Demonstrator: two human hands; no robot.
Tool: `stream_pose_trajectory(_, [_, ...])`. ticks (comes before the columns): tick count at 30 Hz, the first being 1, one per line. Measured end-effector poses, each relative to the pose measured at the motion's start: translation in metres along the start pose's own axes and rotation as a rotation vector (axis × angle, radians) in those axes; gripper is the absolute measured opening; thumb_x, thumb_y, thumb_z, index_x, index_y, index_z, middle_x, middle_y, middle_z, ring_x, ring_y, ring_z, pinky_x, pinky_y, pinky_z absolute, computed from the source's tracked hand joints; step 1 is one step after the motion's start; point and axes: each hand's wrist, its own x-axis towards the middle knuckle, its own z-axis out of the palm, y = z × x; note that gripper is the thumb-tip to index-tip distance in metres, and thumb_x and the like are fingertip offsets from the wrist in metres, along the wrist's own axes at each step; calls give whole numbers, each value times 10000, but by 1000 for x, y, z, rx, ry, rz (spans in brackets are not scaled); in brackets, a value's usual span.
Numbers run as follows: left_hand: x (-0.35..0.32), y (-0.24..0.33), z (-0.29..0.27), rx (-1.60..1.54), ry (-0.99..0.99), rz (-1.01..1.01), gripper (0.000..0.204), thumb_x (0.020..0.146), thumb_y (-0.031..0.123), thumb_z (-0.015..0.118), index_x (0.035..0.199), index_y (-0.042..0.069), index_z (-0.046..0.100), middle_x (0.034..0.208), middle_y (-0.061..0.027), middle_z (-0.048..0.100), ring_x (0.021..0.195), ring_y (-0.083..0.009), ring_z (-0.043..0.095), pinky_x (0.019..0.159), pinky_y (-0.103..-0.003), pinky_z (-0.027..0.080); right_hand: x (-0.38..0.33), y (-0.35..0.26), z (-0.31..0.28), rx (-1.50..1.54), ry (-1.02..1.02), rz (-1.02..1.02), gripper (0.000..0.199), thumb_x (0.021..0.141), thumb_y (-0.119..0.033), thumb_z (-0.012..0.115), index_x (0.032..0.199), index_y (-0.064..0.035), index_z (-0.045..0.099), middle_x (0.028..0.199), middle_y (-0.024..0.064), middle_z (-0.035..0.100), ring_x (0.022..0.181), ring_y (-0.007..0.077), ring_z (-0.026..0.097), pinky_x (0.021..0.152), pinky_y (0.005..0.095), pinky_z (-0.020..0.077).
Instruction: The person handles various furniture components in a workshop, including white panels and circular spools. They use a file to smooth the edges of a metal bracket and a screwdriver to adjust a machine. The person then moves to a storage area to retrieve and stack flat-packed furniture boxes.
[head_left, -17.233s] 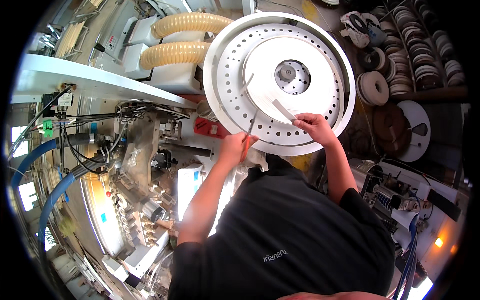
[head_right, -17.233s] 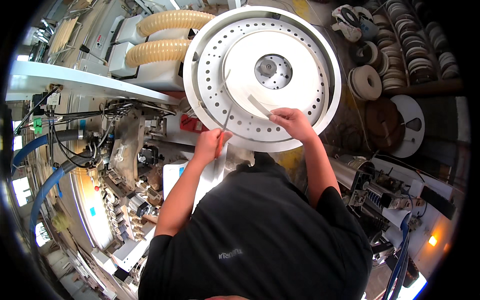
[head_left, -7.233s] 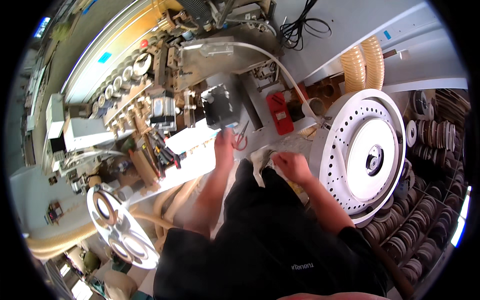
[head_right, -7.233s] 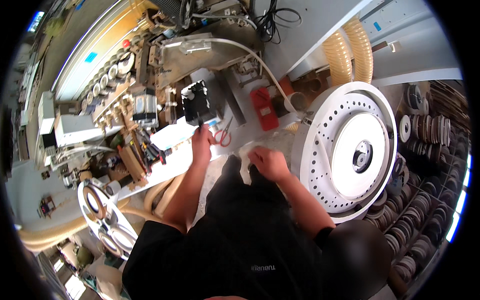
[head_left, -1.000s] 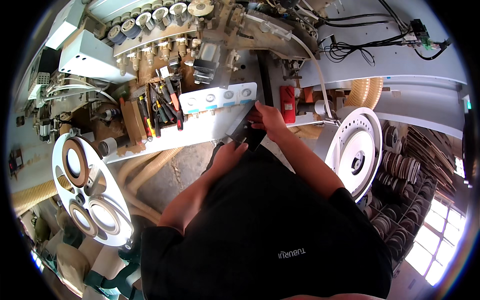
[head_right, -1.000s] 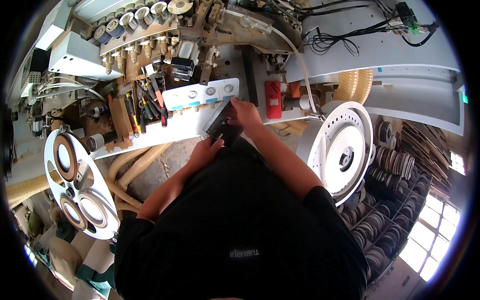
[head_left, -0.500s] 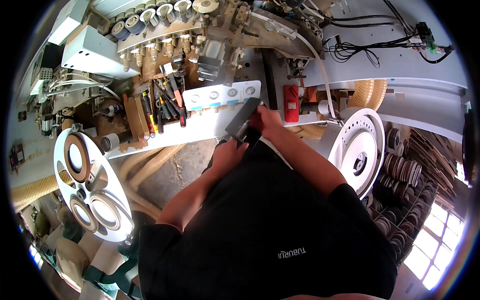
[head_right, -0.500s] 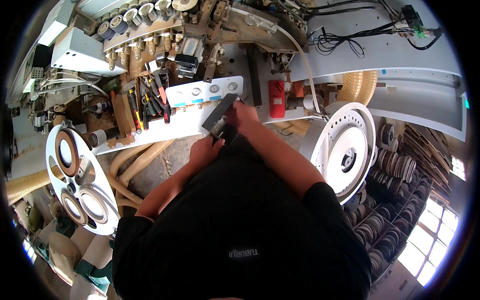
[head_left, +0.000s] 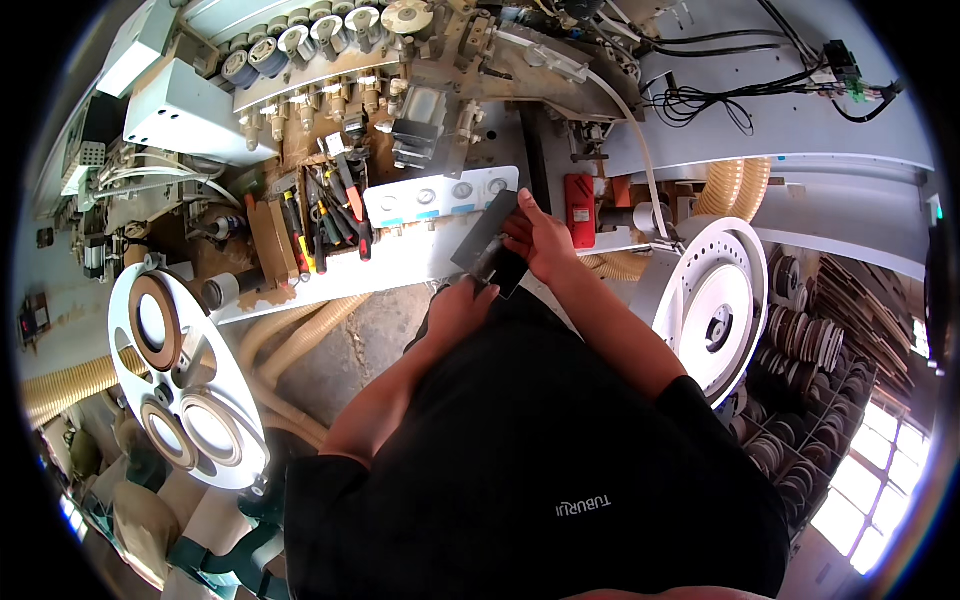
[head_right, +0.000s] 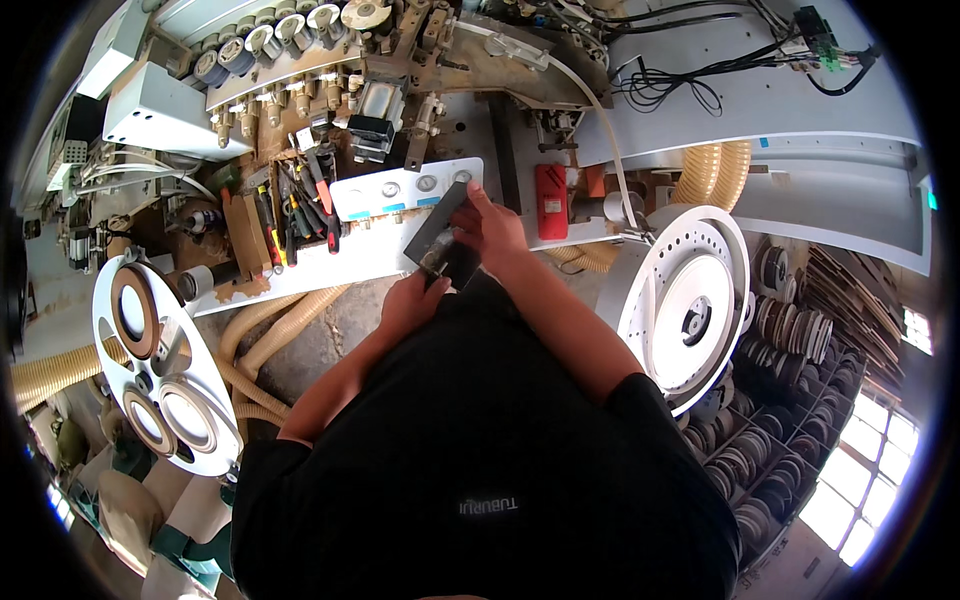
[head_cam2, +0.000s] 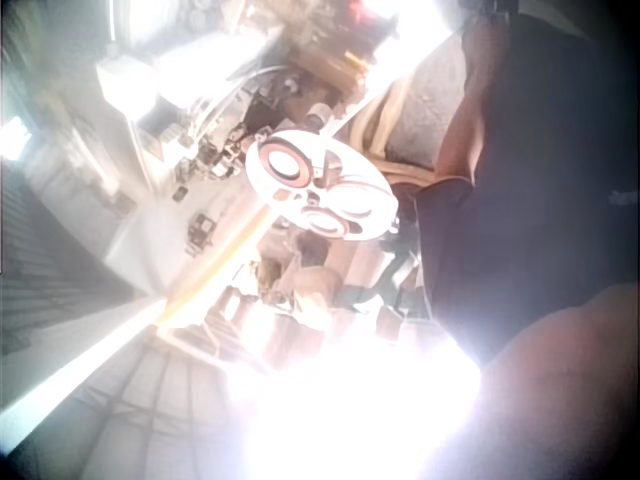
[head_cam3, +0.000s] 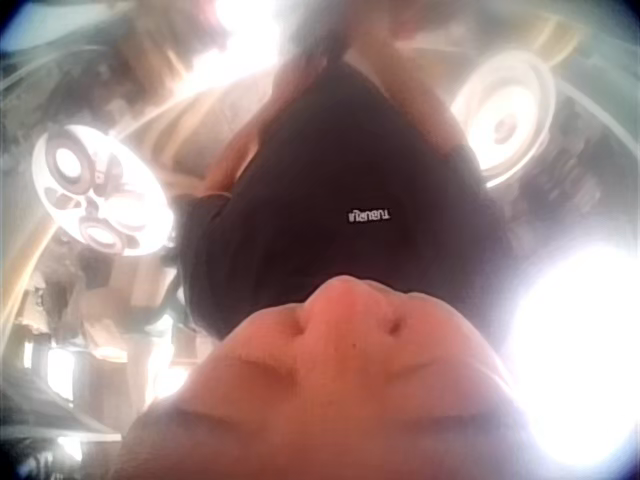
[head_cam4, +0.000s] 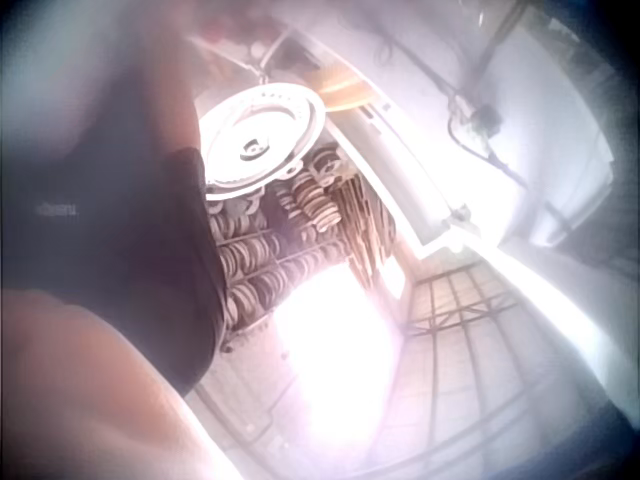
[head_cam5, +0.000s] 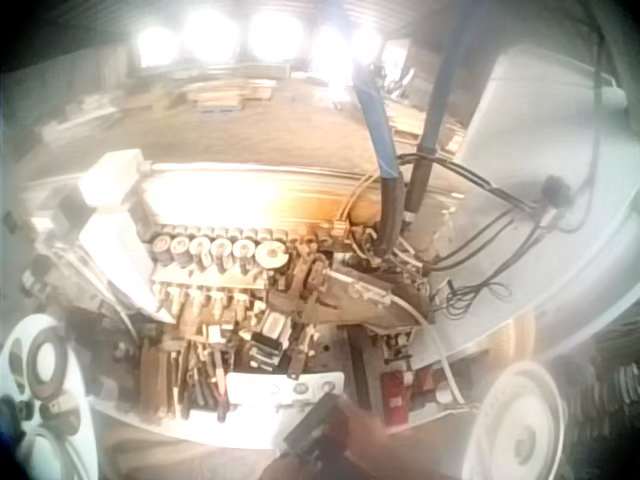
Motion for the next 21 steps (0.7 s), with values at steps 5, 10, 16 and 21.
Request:
stream_pose_trajectory(5, [-4, -3, 5, -30, -23, -1, 498, 979, 488, 606, 950, -5, 670, 819, -267, 699, 832, -475, 688, 754, -571, 527, 7, 15, -13, -27, -31, 17, 406, 987, -423, 711, 1196, -79, 665, 1081, 21, 714, 976, 152, 701, 719, 314, 586])
stream_pose_trajectory(10, [-7, -8, 4, -180, -87, -46, 520, 990, 481, 588, 996, -30, 686, 845, -284, 698, 870, -469, 690, 761, -546, 519, -12, 2, -12, -562, -85, -61, 314, 1030, -331, 637, 1109, -31, 681, 969, 65, 743, 832, 162, 731, 652, 298, 568])
stream_pose_trajectory(16, [-3, -1, -8, -242, -166, -113, 537, 990, 483, 586, 1000, -46, 679, 902, -292, 702, 921, -468, 687, 794, -535, 513, -29, -4, -8, -949, -197, -201, 414, 1042, -402, 588, 1056, -1, 688, 922, 120, 759, 720, 170, 734, 551, 285, 519])
stream_pose_trajectory(21, [-7, 15, -20, -134, -154, -74, 530, 990, 481, 583, 997, -40, 680, 922, -294, 707, 939, -476, 685, 818, -532, 520, -14, -11, -7, -289, -54, 62, 444, 1048, -485, 548, 1077, -67, 697, 983, 62, 750, 738, 128, 659, 518, 264, 436])
